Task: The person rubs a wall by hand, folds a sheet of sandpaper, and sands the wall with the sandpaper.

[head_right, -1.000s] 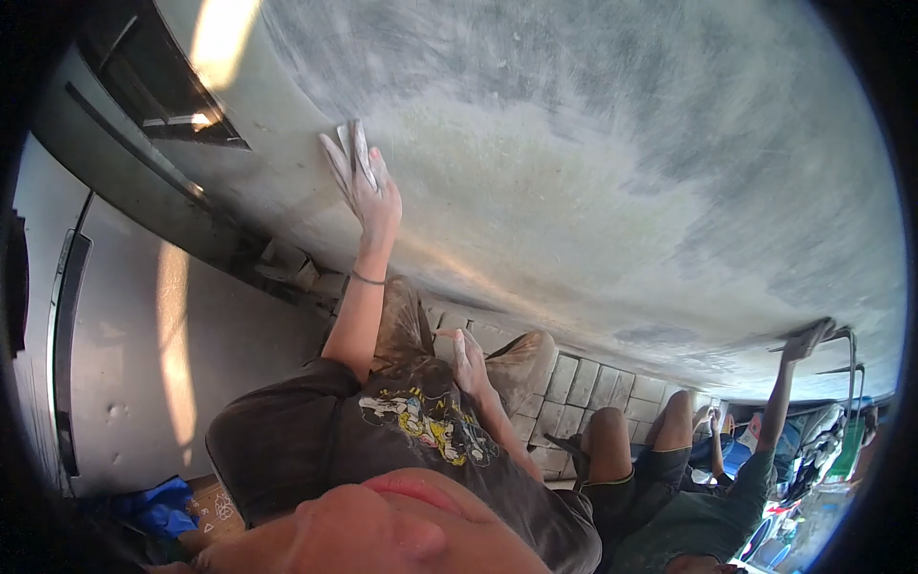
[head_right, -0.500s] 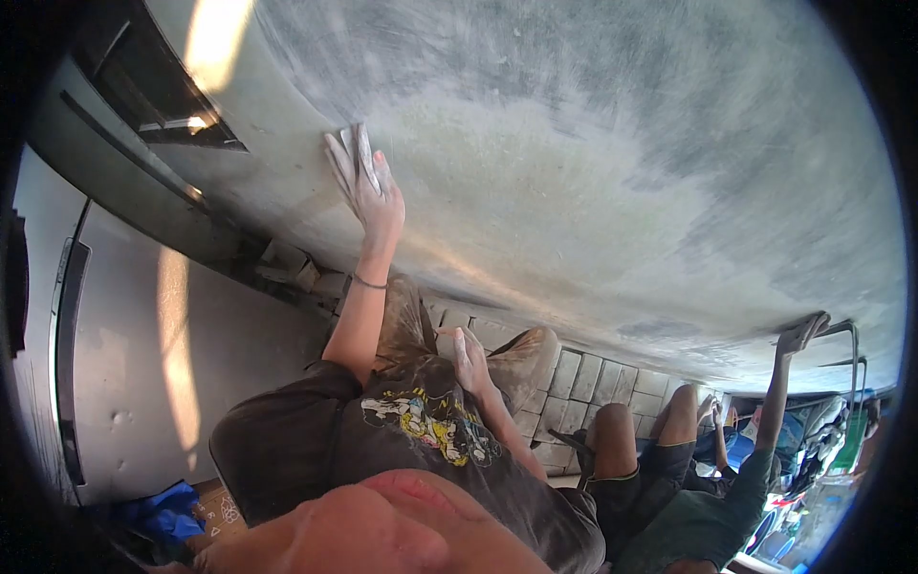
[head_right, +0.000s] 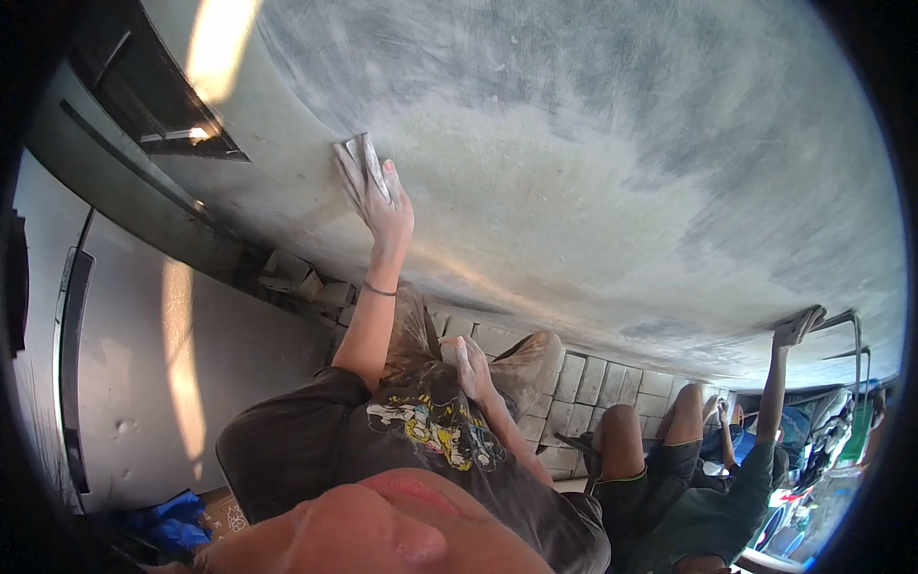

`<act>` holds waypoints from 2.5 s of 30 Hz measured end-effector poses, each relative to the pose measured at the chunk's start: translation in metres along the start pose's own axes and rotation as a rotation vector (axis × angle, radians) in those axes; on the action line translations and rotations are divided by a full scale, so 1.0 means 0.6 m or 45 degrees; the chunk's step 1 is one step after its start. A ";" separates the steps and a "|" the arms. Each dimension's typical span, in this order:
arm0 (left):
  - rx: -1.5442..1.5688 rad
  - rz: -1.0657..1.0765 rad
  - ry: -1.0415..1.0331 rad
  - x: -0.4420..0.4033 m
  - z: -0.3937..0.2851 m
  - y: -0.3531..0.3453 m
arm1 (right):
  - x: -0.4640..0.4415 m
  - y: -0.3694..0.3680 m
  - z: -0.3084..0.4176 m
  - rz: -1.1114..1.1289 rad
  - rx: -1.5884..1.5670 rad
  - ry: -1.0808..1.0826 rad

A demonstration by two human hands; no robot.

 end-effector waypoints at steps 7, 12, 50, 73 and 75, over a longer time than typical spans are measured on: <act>-0.028 0.047 0.061 -0.010 -0.007 0.007 | 0.003 -0.003 0.008 -0.019 0.029 0.080; 0.016 -0.046 0.010 -0.029 -0.016 0.013 | 0.007 0.001 0.004 -0.012 0.012 0.077; 0.140 0.112 0.017 0.001 -0.018 -0.012 | 0.017 0.005 -0.011 -0.058 -0.051 0.088; 0.061 -0.068 -0.109 -0.088 -0.061 -0.037 | 0.025 0.038 -0.047 -0.175 -0.217 0.067; 0.142 -0.159 -0.051 -0.166 -0.057 -0.008 | 0.027 0.049 -0.035 -0.216 -0.130 0.096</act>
Point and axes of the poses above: each hand's wrist, its own x-axis away from the middle knuckle, its own y-axis out of the back of the hand, z = x × y, the point moved 3 cm from there along -x, towards the middle knuckle, and after that the axes turned 8 degrees about -y, right-handed, at the moved point
